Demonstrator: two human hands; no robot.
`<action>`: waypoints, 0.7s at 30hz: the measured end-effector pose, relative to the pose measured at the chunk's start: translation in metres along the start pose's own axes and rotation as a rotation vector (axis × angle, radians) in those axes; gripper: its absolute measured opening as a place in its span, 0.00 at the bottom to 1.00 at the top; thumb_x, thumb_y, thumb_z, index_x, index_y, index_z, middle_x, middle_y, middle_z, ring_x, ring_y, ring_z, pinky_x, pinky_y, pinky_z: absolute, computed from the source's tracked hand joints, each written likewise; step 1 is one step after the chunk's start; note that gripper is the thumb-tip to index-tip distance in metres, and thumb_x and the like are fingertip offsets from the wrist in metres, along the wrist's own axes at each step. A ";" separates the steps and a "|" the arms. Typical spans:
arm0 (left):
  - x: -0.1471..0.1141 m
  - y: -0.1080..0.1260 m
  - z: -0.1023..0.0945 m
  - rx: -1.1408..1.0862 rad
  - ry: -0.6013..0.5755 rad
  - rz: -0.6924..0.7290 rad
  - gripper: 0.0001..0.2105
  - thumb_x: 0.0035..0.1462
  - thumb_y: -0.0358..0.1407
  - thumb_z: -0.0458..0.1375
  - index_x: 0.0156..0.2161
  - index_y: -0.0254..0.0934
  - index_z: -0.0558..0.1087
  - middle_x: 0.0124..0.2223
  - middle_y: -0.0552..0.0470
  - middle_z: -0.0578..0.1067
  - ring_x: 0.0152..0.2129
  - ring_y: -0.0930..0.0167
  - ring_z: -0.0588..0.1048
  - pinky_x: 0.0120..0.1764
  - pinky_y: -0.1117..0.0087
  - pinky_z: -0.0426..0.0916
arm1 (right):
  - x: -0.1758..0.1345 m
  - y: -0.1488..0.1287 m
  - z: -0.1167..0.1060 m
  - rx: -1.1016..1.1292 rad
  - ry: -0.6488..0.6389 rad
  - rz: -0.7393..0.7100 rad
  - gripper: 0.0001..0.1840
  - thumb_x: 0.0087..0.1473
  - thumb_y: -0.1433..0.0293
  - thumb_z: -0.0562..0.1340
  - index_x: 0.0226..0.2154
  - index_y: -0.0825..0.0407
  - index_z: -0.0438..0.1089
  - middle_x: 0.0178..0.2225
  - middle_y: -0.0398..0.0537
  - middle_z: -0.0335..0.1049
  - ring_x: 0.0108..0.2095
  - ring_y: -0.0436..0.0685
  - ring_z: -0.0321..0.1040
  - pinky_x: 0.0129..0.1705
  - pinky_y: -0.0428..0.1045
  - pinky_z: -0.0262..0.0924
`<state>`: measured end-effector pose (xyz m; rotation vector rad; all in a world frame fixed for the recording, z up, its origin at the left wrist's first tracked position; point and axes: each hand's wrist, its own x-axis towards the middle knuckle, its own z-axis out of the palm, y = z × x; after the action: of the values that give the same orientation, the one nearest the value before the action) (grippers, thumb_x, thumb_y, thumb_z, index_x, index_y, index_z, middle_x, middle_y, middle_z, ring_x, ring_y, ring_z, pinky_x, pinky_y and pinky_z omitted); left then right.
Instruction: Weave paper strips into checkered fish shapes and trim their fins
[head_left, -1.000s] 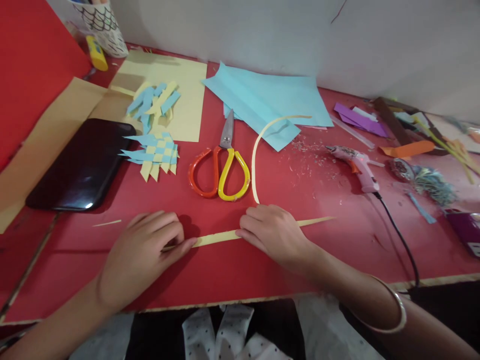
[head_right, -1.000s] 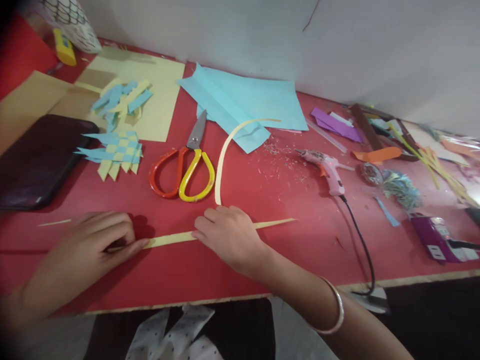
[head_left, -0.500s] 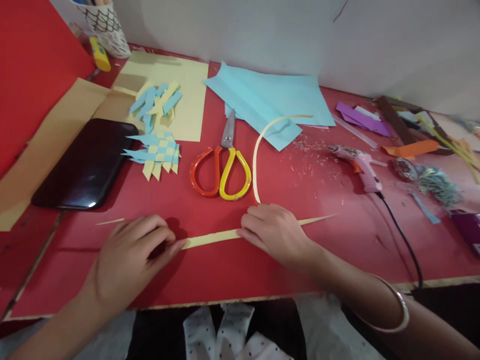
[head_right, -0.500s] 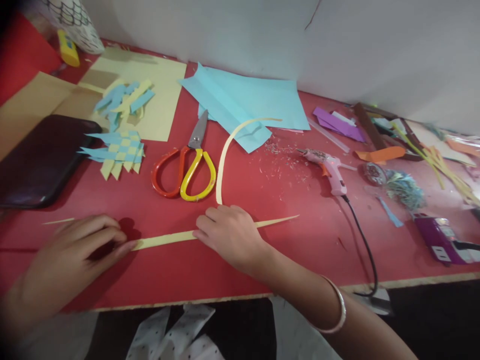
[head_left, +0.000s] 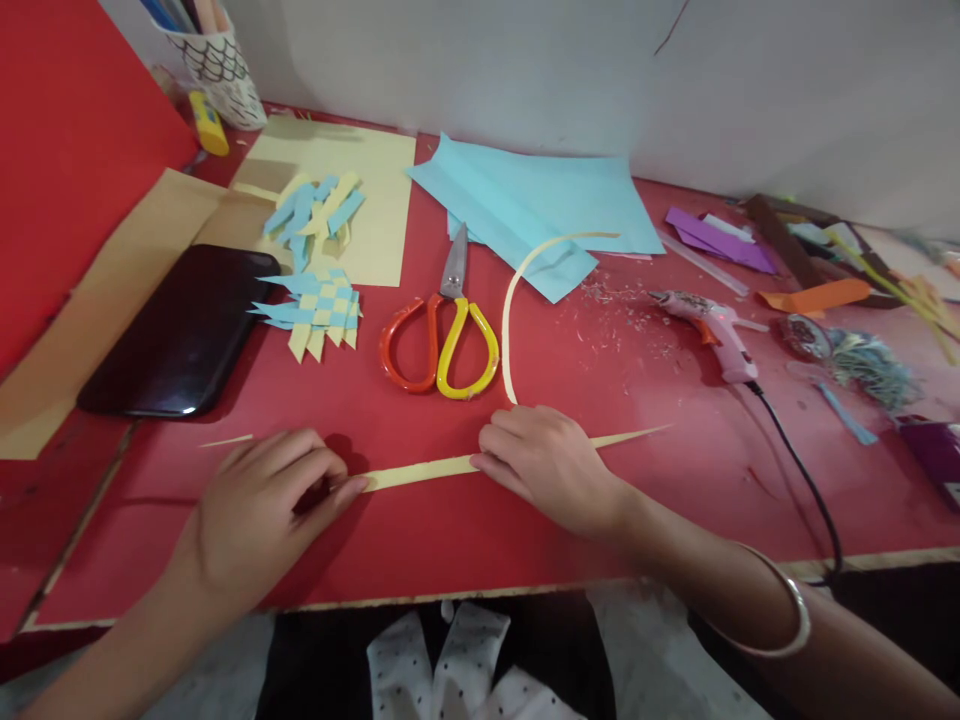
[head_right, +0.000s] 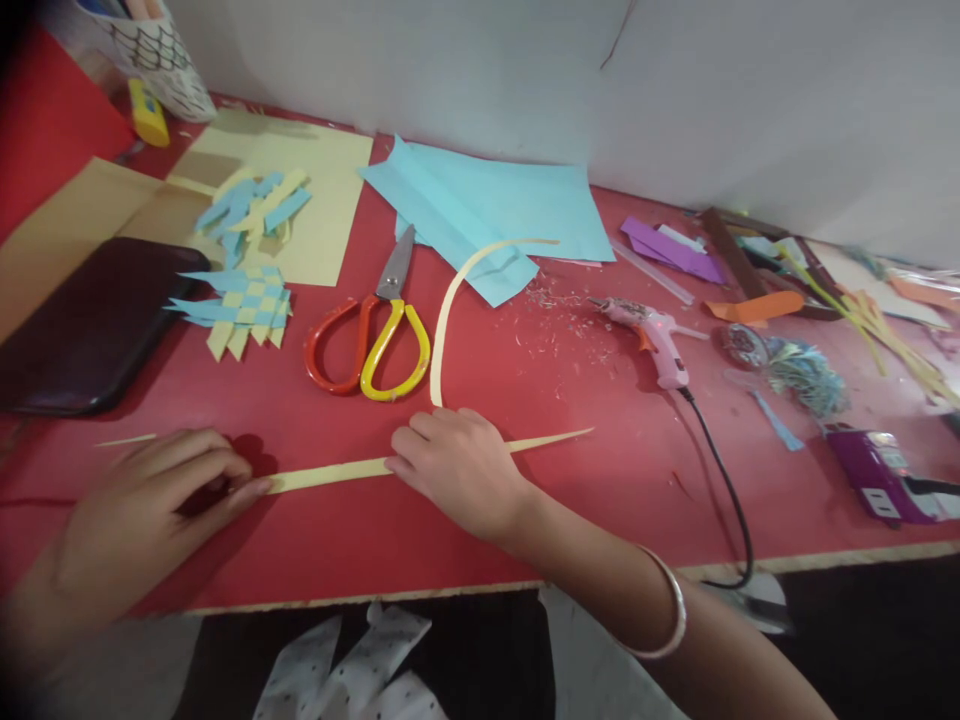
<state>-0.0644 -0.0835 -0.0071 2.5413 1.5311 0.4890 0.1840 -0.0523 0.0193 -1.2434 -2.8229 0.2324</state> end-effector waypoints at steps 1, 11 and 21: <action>0.001 0.001 -0.001 0.002 -0.016 -0.008 0.14 0.56 0.41 0.47 0.22 0.38 0.63 0.21 0.55 0.66 0.21 0.72 0.66 0.27 0.68 0.59 | 0.000 0.000 0.000 -0.002 -0.002 -0.001 0.14 0.55 0.67 0.52 0.22 0.54 0.64 0.22 0.43 0.63 0.22 0.48 0.54 0.24 0.46 0.40; 0.008 -0.002 -0.007 0.017 -0.102 0.033 0.14 0.56 0.43 0.47 0.23 0.39 0.62 0.20 0.57 0.66 0.17 0.74 0.66 0.21 0.73 0.59 | 0.001 -0.001 -0.002 0.003 -0.041 0.014 0.14 0.55 0.67 0.52 0.22 0.54 0.65 0.22 0.43 0.64 0.22 0.48 0.55 0.24 0.46 0.40; 0.003 0.058 0.001 0.230 0.080 0.361 0.19 0.59 0.28 0.37 0.42 0.33 0.71 0.40 0.50 0.75 0.38 0.71 0.70 0.44 0.70 0.56 | 0.002 -0.001 0.000 -0.010 -0.036 0.000 0.12 0.55 0.68 0.52 0.24 0.54 0.64 0.23 0.43 0.65 0.23 0.49 0.57 0.24 0.47 0.40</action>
<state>-0.0142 -0.1083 0.0091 3.0318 1.2135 0.4832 0.1824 -0.0513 0.0193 -1.2543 -2.8575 0.2426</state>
